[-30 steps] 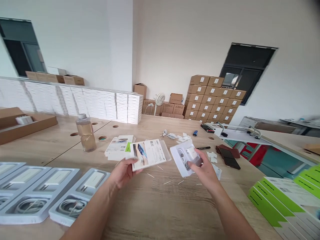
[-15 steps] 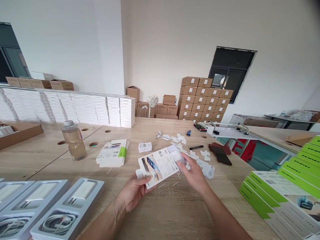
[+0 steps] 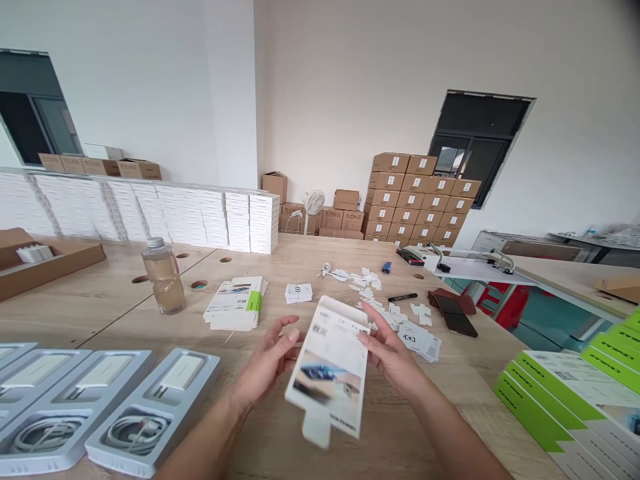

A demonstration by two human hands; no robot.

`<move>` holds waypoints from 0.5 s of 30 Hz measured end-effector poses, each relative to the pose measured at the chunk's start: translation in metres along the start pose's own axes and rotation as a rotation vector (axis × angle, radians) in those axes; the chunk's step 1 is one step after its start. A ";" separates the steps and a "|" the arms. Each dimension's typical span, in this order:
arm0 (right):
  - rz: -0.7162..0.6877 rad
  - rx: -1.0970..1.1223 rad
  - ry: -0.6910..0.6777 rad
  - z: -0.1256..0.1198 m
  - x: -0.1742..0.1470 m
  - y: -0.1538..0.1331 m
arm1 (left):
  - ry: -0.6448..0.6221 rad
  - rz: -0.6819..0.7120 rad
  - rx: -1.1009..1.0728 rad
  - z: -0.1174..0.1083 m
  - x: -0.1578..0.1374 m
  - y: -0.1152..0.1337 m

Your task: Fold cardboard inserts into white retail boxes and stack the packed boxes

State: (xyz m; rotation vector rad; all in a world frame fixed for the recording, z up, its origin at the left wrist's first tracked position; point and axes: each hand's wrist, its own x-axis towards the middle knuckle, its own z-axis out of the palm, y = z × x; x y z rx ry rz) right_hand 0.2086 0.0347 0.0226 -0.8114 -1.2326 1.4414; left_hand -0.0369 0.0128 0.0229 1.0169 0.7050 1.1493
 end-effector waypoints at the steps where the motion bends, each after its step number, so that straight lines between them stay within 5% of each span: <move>1: 0.014 -0.019 -0.040 0.003 -0.001 0.000 | 0.035 0.033 0.110 -0.002 0.000 0.001; 5: 0.001 -0.067 -0.044 0.014 -0.001 0.009 | 0.135 0.178 0.342 -0.002 0.003 -0.006; 15: 0.018 -0.069 0.023 0.023 0.000 0.026 | 0.161 0.162 0.165 0.004 0.004 -0.014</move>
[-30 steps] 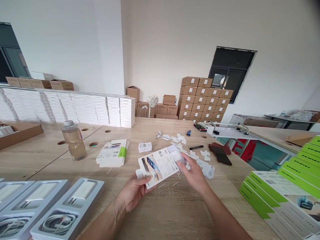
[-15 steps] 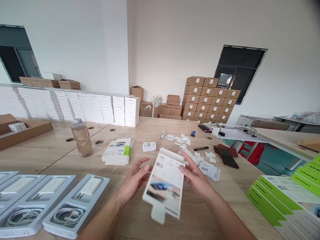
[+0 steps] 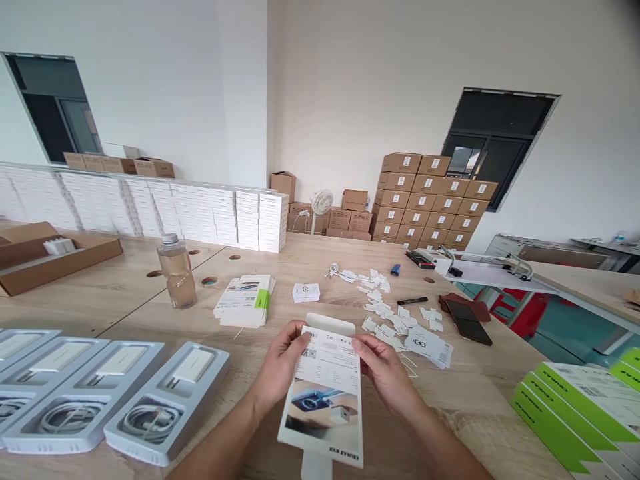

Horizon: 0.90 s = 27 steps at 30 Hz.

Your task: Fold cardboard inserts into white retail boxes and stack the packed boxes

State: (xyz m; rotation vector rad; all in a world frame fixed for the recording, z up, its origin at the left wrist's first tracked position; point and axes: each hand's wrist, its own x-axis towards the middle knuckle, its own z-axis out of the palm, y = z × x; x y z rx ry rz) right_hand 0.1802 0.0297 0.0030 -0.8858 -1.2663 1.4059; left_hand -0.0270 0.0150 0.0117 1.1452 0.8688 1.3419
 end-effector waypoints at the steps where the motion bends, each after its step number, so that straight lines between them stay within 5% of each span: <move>1: 0.003 0.002 0.011 0.000 -0.001 -0.001 | -0.016 -0.018 -0.014 -0.001 0.000 0.002; 7: -0.003 -0.195 0.069 -0.010 0.000 -0.007 | -0.175 -0.097 -0.058 -0.001 -0.002 0.008; 13: -0.215 -0.392 0.042 -0.013 0.002 -0.007 | -0.182 -0.102 -0.050 -0.001 -0.002 0.000; 21: 0.225 0.035 0.017 -0.014 0.001 0.001 | -0.316 -0.038 0.148 0.001 -0.008 0.006; 27: 0.087 -0.227 -0.104 -0.008 -0.003 -0.005 | -0.313 -0.053 0.144 0.001 -0.009 0.003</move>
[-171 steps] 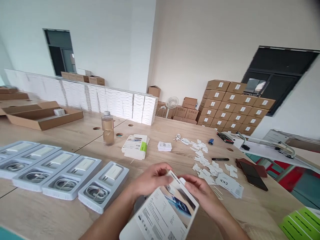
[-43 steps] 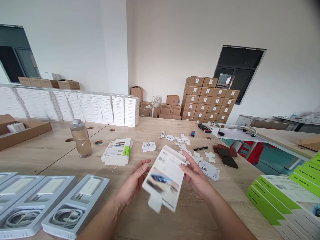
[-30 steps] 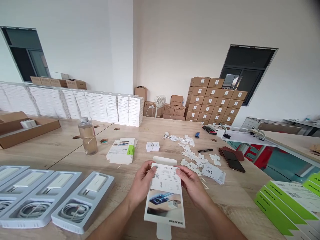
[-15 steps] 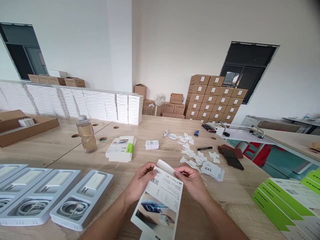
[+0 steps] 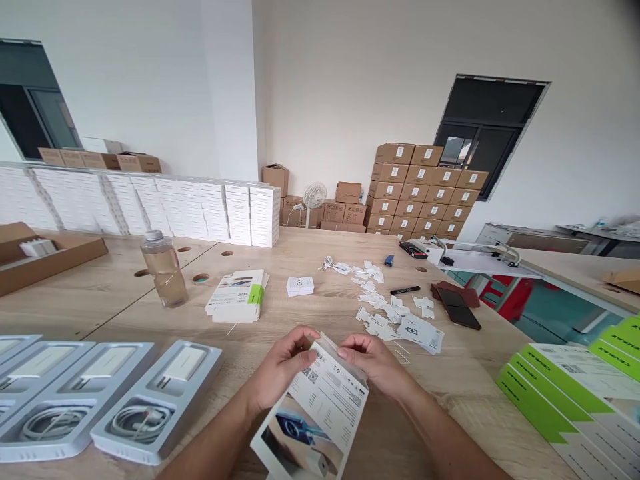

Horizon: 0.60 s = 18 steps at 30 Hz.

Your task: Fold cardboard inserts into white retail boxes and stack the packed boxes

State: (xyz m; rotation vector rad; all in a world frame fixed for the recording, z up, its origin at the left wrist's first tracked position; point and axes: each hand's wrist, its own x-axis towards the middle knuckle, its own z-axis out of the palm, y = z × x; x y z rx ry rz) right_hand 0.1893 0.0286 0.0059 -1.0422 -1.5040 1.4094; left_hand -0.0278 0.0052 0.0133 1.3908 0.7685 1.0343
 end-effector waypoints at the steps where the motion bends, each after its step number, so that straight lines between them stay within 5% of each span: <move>1: -0.037 -0.054 -0.001 0.000 -0.001 -0.002 | 0.004 -0.009 -0.007 0.000 0.000 0.000; 9: -0.122 -0.164 -0.025 0.006 -0.010 -0.014 | 0.030 0.001 0.047 -0.001 0.002 0.000; 18: 0.110 0.245 -0.023 0.003 -0.008 -0.017 | 0.081 -0.009 -0.207 -0.001 0.003 0.001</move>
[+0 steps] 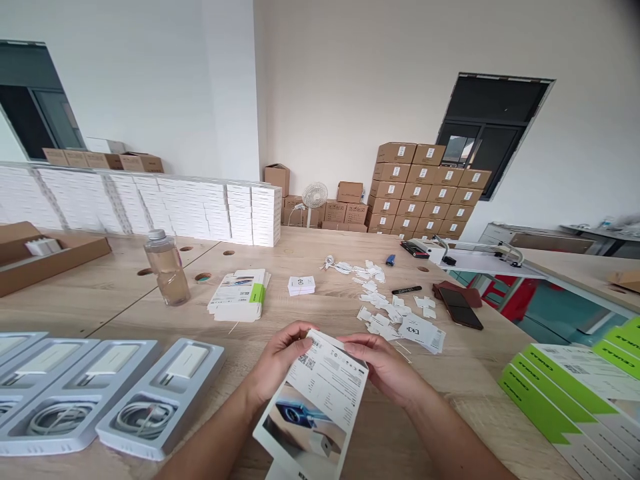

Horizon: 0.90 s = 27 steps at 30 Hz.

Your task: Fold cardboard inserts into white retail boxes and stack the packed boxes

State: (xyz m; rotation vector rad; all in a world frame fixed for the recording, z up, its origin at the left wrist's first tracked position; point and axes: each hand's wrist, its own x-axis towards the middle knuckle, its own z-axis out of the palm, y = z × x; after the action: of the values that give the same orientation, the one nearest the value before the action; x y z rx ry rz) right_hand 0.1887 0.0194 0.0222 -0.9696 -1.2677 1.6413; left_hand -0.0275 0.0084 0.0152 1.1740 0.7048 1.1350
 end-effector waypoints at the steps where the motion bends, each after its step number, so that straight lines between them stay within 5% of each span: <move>1: 0.028 0.052 -0.013 -0.001 0.000 -0.001 | 0.013 -0.001 -0.017 -0.001 0.001 0.000; 6: 0.049 0.157 -0.079 0.000 0.000 0.000 | 0.057 -0.011 -0.096 -0.004 0.003 -0.004; 13: -0.217 -0.065 0.040 0.006 -0.002 0.004 | 0.087 -0.025 -0.169 -0.006 0.004 -0.006; 19: -0.036 0.136 0.004 0.005 -0.001 0.007 | 0.110 -0.028 -0.162 -0.007 0.004 -0.004; 27: 0.002 0.264 -0.078 0.009 -0.002 0.005 | 0.136 -0.010 -0.221 -0.006 0.004 -0.001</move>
State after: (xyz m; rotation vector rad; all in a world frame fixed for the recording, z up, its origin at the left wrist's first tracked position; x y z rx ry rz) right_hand 0.1802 0.0138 0.0189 -0.7527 -1.0661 1.8092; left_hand -0.0312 0.0139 0.0128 0.9125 0.6686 1.2594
